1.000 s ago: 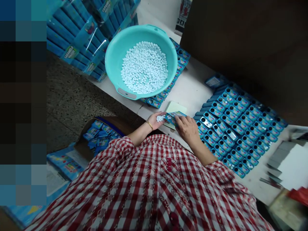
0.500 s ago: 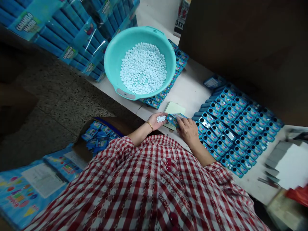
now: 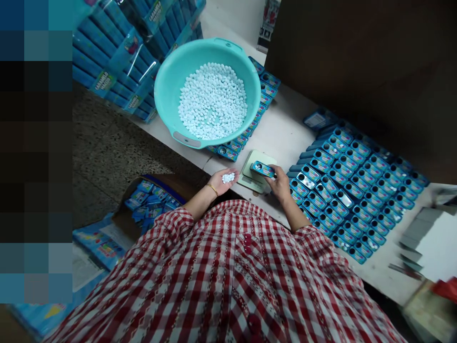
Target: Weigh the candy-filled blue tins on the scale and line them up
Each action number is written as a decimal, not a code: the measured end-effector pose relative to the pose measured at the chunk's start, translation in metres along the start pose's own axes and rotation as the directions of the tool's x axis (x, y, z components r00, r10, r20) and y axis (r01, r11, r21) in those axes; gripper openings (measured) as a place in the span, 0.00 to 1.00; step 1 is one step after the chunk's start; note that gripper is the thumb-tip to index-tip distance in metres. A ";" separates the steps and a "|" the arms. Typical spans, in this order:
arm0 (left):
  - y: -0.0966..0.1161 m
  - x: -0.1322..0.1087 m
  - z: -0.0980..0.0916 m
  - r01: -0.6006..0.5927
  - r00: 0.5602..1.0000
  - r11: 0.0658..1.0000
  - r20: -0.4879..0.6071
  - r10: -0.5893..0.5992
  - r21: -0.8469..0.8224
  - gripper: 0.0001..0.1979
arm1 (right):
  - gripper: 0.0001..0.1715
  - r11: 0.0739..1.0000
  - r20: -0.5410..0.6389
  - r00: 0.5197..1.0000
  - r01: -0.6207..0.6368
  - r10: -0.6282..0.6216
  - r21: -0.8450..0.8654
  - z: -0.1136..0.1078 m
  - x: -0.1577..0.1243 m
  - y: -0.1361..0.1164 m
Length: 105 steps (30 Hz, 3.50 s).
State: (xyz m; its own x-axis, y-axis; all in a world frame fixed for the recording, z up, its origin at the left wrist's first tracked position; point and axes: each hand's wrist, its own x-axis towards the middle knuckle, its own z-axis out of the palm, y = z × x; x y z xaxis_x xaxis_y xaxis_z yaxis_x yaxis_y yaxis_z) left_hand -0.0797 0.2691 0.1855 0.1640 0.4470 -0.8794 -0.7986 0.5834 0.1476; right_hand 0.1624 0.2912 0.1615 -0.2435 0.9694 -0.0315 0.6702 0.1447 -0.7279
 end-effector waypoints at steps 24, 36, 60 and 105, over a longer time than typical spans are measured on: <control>0.012 -0.008 -0.025 -0.056 0.994 0.998 -0.100 0.052 -0.042 0.10 | 0.37 0.986 -0.217 0.976 -0.001 -0.035 -0.167 -0.051 -0.007 -0.013; -0.003 0.001 -0.001 -0.003 1.000 1.000 -0.018 0.003 0.020 0.10 | 0.24 0.977 0.114 0.992 0.072 -0.050 -0.199 -0.008 -0.004 -0.019; 0.000 0.001 0.010 0.000 1.000 1.000 0.007 0.000 0.016 0.12 | 0.23 0.988 0.028 0.998 0.051 -0.047 -0.149 -0.011 0.004 -0.011; 0.015 -0.001 -0.018 -0.084 0.972 0.991 -0.230 0.059 -0.102 0.11 | 0.23 0.919 -0.120 0.991 -0.095 0.053 -0.383 -0.067 0.171 0.025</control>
State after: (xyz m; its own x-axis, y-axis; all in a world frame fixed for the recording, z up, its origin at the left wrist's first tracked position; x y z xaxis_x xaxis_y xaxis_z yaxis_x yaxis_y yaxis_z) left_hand -0.1023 0.2657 0.1802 -0.0208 0.3131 -0.9495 -0.8643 0.4718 0.1745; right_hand 0.1842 0.4733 0.1836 -0.1218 0.9925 0.0129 0.9075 0.1166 -0.4034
